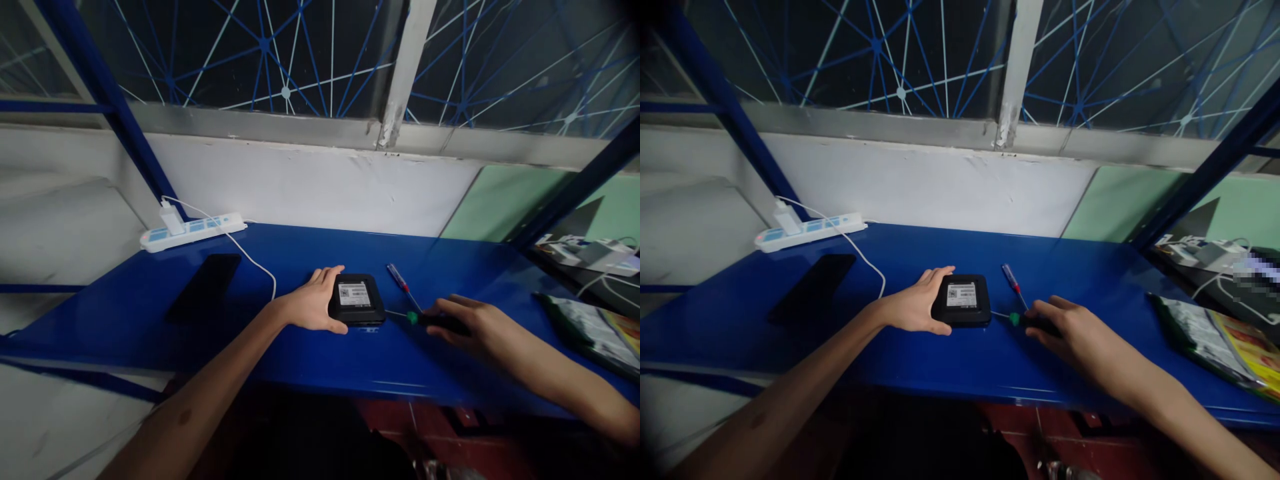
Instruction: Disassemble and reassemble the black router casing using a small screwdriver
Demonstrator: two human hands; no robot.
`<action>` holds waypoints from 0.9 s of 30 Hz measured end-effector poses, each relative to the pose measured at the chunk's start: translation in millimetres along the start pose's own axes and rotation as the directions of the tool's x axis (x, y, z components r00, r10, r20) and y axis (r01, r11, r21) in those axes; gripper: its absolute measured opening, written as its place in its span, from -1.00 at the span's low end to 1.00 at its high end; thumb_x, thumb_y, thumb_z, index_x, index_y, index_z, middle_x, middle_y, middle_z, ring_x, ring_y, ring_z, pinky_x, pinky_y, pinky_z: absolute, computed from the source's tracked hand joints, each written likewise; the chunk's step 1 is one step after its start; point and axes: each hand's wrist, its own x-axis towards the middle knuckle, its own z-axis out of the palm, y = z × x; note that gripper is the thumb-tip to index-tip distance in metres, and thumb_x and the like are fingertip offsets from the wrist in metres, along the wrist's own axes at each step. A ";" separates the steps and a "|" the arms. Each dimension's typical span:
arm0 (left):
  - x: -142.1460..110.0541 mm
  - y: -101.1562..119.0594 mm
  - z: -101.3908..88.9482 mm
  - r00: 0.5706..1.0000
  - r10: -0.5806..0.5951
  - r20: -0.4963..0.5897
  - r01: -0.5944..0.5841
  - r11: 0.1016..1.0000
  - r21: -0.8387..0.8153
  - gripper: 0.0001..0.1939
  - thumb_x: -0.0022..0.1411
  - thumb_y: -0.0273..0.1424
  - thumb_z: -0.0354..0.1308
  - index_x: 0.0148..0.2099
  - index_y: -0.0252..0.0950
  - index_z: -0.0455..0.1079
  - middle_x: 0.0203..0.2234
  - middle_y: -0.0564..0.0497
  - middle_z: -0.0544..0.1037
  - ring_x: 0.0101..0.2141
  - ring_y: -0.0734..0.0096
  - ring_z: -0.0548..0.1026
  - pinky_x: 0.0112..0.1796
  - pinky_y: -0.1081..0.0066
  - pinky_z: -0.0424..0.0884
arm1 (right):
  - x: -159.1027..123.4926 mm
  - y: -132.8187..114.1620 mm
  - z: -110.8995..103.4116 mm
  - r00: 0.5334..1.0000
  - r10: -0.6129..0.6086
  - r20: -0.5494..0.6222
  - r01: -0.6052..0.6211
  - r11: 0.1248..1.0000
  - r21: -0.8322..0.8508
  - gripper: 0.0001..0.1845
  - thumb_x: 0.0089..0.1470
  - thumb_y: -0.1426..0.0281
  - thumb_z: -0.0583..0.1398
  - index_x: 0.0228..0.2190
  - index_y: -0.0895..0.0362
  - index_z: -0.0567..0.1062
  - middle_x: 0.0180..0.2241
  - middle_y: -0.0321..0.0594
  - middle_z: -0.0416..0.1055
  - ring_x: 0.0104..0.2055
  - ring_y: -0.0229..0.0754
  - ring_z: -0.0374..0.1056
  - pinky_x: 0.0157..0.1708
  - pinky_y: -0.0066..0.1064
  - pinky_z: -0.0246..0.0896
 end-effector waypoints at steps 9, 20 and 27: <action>-0.8 -1.5 1.0 1.000 0.020 -0.014 -0.020 1.000 -0.016 0.37 -0.17 0.01 0.40 0.47 -0.23 -0.37 0.36 -0.35 -0.06 0.33 -0.39 -0.13 0.16 -0.26 0.07 | -4.8 -1.8 -3.1 0.998 0.030 -0.060 -0.030 1.000 0.009 -0.69 0.25 0.13 0.13 -0.13 0.04 0.51 -0.20 -0.12 0.55 -0.29 -0.11 0.55 -0.27 -0.27 0.46; -2.8 -6.0 2.8 0.998 0.033 -0.061 -0.036 0.998 -0.052 0.35 -0.20 0.04 0.42 0.46 -0.18 -0.29 0.33 -0.29 0.02 0.32 -0.36 -0.07 0.17 -0.24 0.10 | -34.2 61.2 3.2 0.872 0.355 -0.336 -0.347 0.934 0.086 -0.53 0.12 -0.07 0.15 -0.21 0.07 0.47 -0.26 -0.11 0.60 -0.28 0.05 0.55 -0.32 -0.21 0.44; -6.9 -9.9 9.9 0.986 0.066 -0.151 -0.074 0.996 -0.046 0.25 -0.12 0.08 0.39 0.45 -0.08 -0.22 0.29 -0.25 0.08 0.28 -0.37 0.06 0.15 -0.27 0.10 | -4.6 80.1 34.3 0.798 0.413 -0.439 -0.510 0.851 -0.126 -0.48 0.16 -0.06 0.08 -0.22 0.15 0.44 -0.32 0.03 0.55 -0.32 0.13 0.50 -0.39 -0.15 0.36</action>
